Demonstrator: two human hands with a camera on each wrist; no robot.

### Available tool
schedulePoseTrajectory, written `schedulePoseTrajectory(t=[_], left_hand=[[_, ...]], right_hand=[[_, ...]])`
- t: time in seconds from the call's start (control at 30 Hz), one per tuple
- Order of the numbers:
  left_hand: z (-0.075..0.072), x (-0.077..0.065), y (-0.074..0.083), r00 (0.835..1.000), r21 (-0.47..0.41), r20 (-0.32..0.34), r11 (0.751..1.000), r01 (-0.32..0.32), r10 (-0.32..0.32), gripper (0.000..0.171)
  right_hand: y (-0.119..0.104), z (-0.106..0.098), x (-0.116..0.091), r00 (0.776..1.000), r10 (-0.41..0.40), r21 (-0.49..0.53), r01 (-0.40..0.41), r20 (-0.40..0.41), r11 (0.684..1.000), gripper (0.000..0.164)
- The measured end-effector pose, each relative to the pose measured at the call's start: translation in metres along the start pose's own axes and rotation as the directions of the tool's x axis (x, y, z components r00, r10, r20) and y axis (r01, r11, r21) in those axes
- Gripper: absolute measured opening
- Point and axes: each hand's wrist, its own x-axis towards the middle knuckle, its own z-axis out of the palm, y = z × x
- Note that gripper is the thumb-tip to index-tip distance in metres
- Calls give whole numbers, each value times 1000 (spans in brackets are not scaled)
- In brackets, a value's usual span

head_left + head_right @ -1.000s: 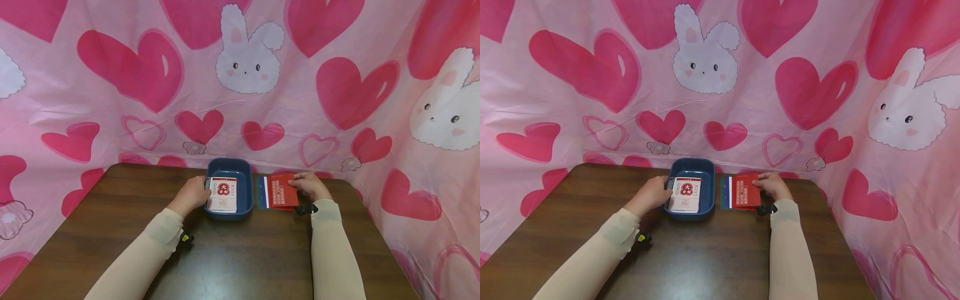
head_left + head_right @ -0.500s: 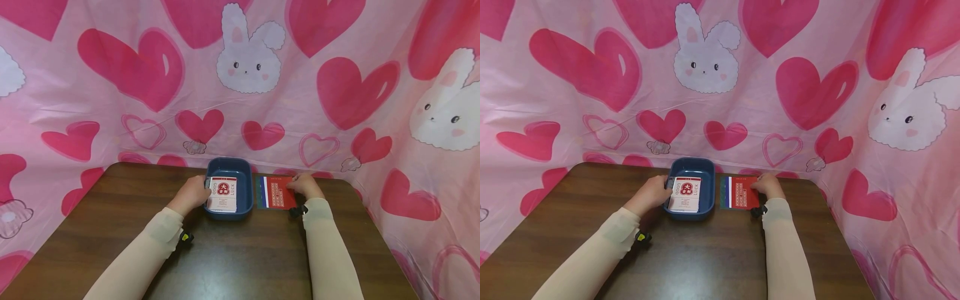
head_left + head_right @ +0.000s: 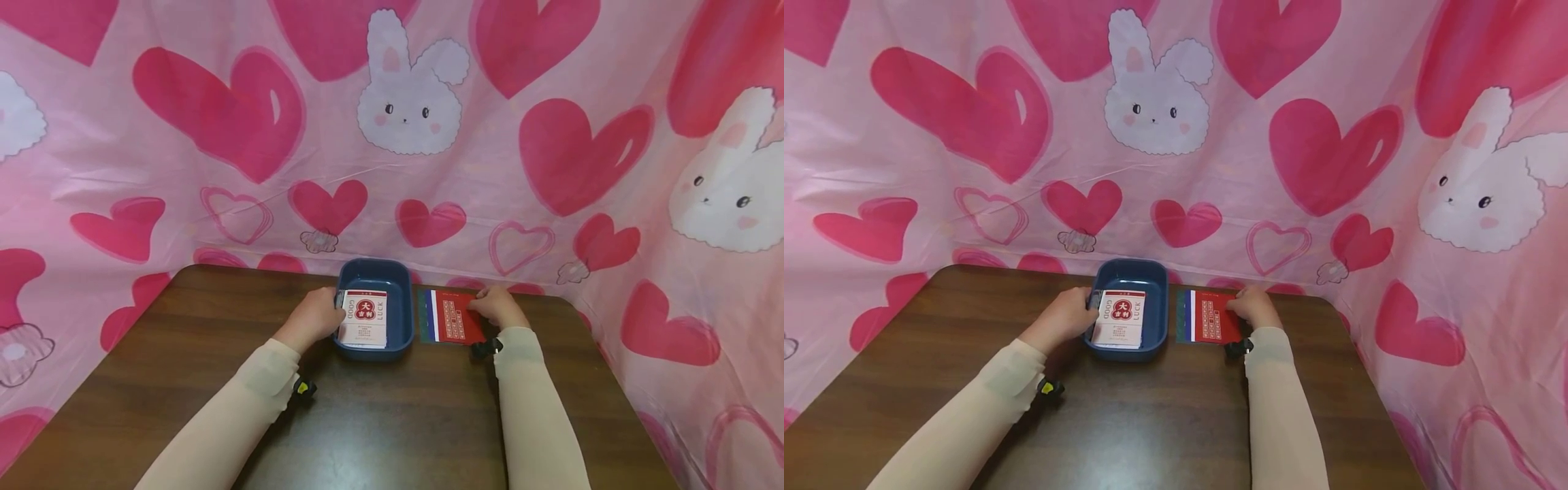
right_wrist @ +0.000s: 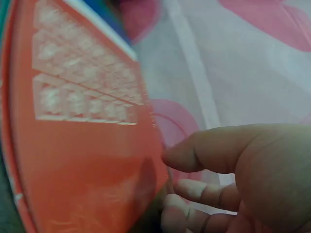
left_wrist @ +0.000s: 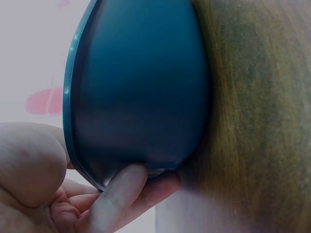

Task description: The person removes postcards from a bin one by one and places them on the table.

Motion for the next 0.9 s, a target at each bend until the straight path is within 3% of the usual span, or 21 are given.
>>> schedulePoseTrajectory(t=[0.23,0.43,0.57,0.73,0.9], left_hand=[[-1,-1,1,1000,-2,12,1000,4,-4,50],[-1,0,2,1000,-7,16,1000,9,-8,51],[-2,0,1,1000,-4,14,1000,12,-12,50],[-1,2,1,1000,-2,18,1000,20,-20,52],[0,3,0,1000,17,9,1000,22,-22,51]], right_hand=[[1,-7,3,999,-28,40,28,-22,999,50],[-16,-7,-4,996,-85,108,83,10,991,38],[-32,-9,-11,990,-141,156,136,22,978,39],[-53,-8,-20,970,-244,192,240,0,952,41],[-74,0,-28,936,-352,214,340,20,916,45]])
